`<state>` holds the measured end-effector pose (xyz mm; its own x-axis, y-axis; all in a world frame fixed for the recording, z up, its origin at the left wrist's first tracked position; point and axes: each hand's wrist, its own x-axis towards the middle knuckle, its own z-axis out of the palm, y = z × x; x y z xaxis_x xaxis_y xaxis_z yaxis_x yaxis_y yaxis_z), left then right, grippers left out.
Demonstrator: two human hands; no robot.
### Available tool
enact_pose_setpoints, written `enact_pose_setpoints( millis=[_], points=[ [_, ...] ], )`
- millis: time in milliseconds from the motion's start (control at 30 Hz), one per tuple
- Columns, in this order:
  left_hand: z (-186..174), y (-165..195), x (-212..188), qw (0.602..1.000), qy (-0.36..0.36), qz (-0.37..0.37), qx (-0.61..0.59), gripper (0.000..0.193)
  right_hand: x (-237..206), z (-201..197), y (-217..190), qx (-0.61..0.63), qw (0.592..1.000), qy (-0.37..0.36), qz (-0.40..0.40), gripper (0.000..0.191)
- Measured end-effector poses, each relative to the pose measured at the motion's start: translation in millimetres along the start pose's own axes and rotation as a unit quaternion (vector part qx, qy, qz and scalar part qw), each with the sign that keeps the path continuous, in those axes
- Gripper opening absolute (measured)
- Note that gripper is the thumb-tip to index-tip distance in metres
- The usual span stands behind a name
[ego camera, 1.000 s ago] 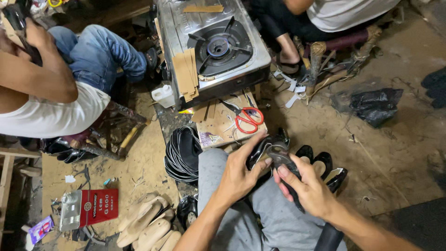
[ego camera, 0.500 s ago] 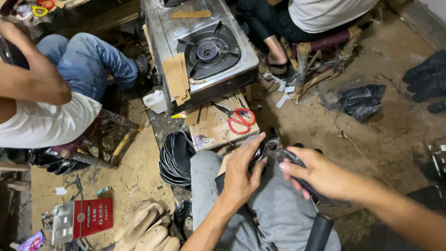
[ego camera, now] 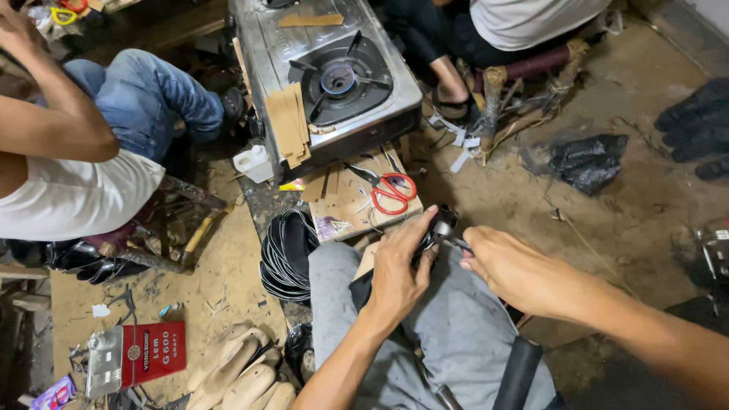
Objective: The person sits on a low stool in a shoe workshop and works shoe uppers over lasts, holding each black shoe on their lap. They use pincers to grip the shoe edge, tap and press the upper with a hammer, and briefly warm shoes over a small gas burner before hammering, setting finished shoes on the floor beside them.
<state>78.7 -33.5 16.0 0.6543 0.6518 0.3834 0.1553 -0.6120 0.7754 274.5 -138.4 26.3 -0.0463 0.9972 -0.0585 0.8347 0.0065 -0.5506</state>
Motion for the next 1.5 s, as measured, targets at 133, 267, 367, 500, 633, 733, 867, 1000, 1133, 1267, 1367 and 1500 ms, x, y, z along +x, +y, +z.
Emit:
enact_pose_setpoints(
  millis=[133, 267, 367, 500, 633, 733, 867, 1000, 1133, 1267, 1367, 1500],
  points=[
    [0.8, -9.0, 5.7, 0.999, 0.027, 0.007, -0.030, 0.061, 11.2, 19.1, -10.6, 0.098, 0.991, 0.073, 0.055, 0.031],
    [-1.5, -18.2, 10.6, 0.998, 0.016, 0.002, -0.052, 0.064, 19.4, 24.9, -7.1, 0.115, 0.988, 0.061, 0.079, 0.030],
    [-2.3, -20.5, 12.0, 0.996, -0.012, -0.048, -0.072, 0.062, 15.8, 19.4, -8.2, -0.051, 0.996, 0.074, 0.002, 0.021],
    [4.0, -16.4, 9.4, 0.999, 0.012, -0.022, -0.044, 0.070, 8.0, 21.0, -31.5, -0.301, 0.953, 0.042, 0.008, 0.015],
    [6.9, -16.3, 7.2, 1.000, 0.021, -0.010, -0.019, 0.073, 7.0, 27.5, -44.8, -0.337, 0.941, 0.038, 0.009, 0.027],
    [-0.8, -23.8, 5.6, 0.999, -0.012, 0.001, -0.038, 0.068, 11.8, 30.0, -34.7, -0.234, 0.970, 0.028, 0.055, 0.015],
    [-12.8, -32.8, 1.4, 0.995, -0.050, -0.012, -0.086, 0.054, 20.2, 31.1, -20.1, -0.168, 0.981, 0.094, -0.013, 0.015],
    [-10.3, -30.5, 4.1, 0.993, -0.061, -0.071, -0.072, 0.041, 21.7, 21.9, -22.4, -0.230, 0.968, 0.076, -0.060, 0.016],
    [-4.5, -26.2, 7.7, 0.999, -0.045, -0.010, 0.018, 0.040, 19.0, 10.5, -25.1, -0.314, 0.949, -0.019, 0.012, 0.021],
    [-1.9, -27.3, 5.0, 1.000, -0.020, -0.008, 0.022, 0.038, 20.1, 14.3, -20.8, -0.212, 0.976, 0.042, 0.008, 0.015],
    [-3.6, -28.7, 6.7, 0.999, -0.012, -0.020, -0.022, 0.036, 21.7, 20.9, -20.2, -0.218, 0.972, 0.086, -0.031, 0.012],
    [-3.5, -21.6, 11.3, 0.997, -0.043, -0.059, 0.002, 0.036, 21.9, 15.3, -21.1, -0.336, 0.939, 0.042, -0.052, 0.010]
  ],
)
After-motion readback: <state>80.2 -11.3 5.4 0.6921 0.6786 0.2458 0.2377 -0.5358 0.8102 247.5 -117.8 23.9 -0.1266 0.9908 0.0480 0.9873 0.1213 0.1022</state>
